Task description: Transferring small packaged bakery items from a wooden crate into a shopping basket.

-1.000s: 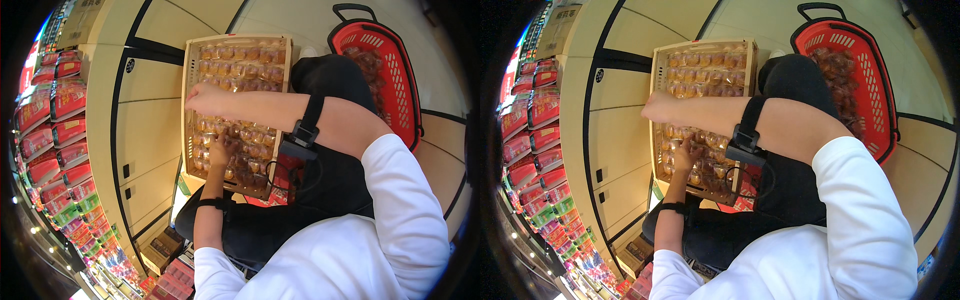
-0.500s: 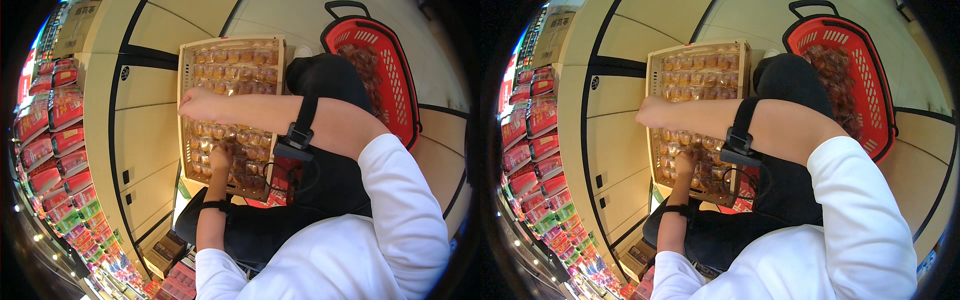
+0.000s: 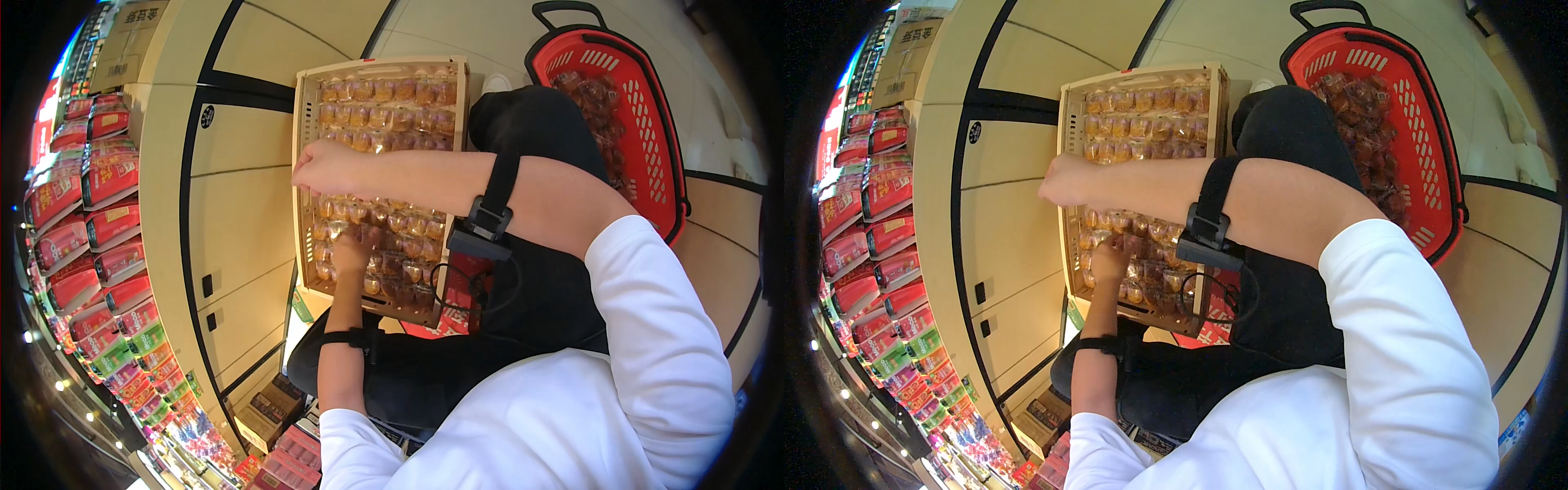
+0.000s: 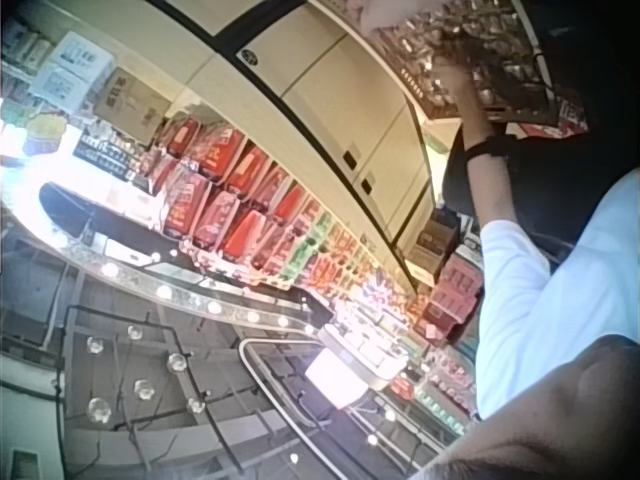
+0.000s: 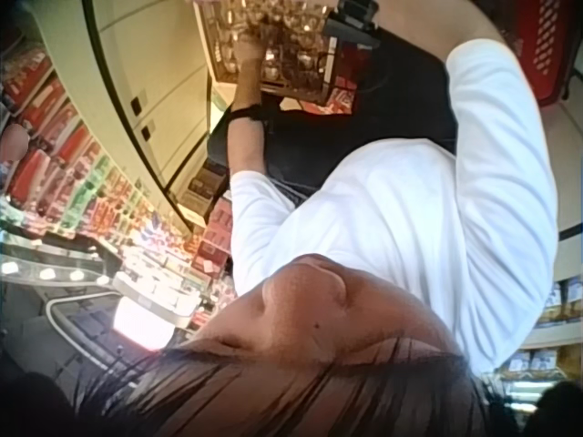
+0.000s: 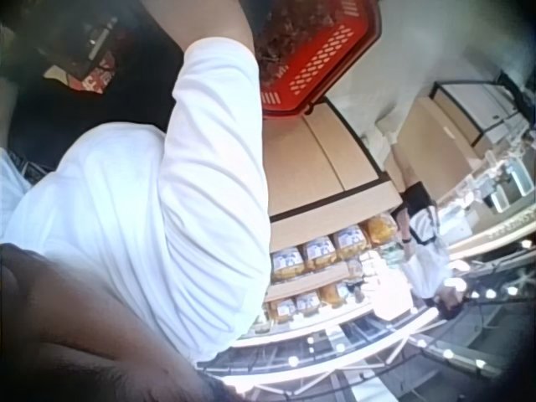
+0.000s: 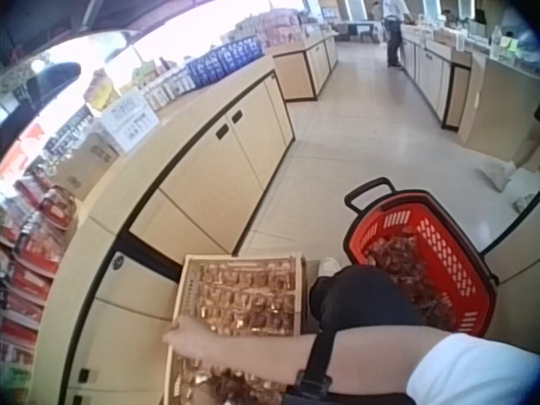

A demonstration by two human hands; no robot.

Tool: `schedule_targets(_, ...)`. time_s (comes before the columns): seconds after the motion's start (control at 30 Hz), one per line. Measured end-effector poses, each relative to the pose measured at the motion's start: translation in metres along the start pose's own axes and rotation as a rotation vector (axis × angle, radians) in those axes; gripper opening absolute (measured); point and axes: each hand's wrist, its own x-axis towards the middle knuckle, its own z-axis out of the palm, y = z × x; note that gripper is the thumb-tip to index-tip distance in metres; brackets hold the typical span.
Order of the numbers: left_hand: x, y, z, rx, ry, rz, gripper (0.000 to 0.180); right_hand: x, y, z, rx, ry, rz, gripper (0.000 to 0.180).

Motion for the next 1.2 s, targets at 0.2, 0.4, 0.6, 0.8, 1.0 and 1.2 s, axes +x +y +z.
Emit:
schedule_targets(0.2, 0.015, -0.031, -0.007, -0.269, 0.13, -0.15, 0.05, 0.001, 0.0, 0.001, 0.012, -0.006, -0.017, 0.016)
schedule_targets(0.4, 0.016, -0.049, 0.056, -0.074, 0.001, -0.361, 0.071, 0.006, 0.004, 0.0, 0.018, 0.004, -0.025, 0.015)
schedule_targets(0.6, 0.018, -0.051, 0.085, -0.184, 0.075, -0.366, 0.068, 0.003, 0.0, -0.002, 0.024, 0.002, -0.009, 0.015)
schedule_targets(0.8, 0.024, -0.052, 0.093, -0.252, 0.176, -0.402, 0.061, 0.0, -0.003, -0.003, 0.004, -0.017, 0.028, 0.019)
schedule_targets(1.0, 0.027, -0.05, 0.094, -0.23, 0.183, -0.433, 0.061, 0.0, 0.0, -0.001, -0.017, -0.061, 0.021, 0.022)
schedule_targets(1.2, 0.025, -0.053, 0.09, -0.183, 0.187, -0.407, 0.065, -0.004, 0.0, 0.0, -0.013, -0.077, 0.064, 0.021)
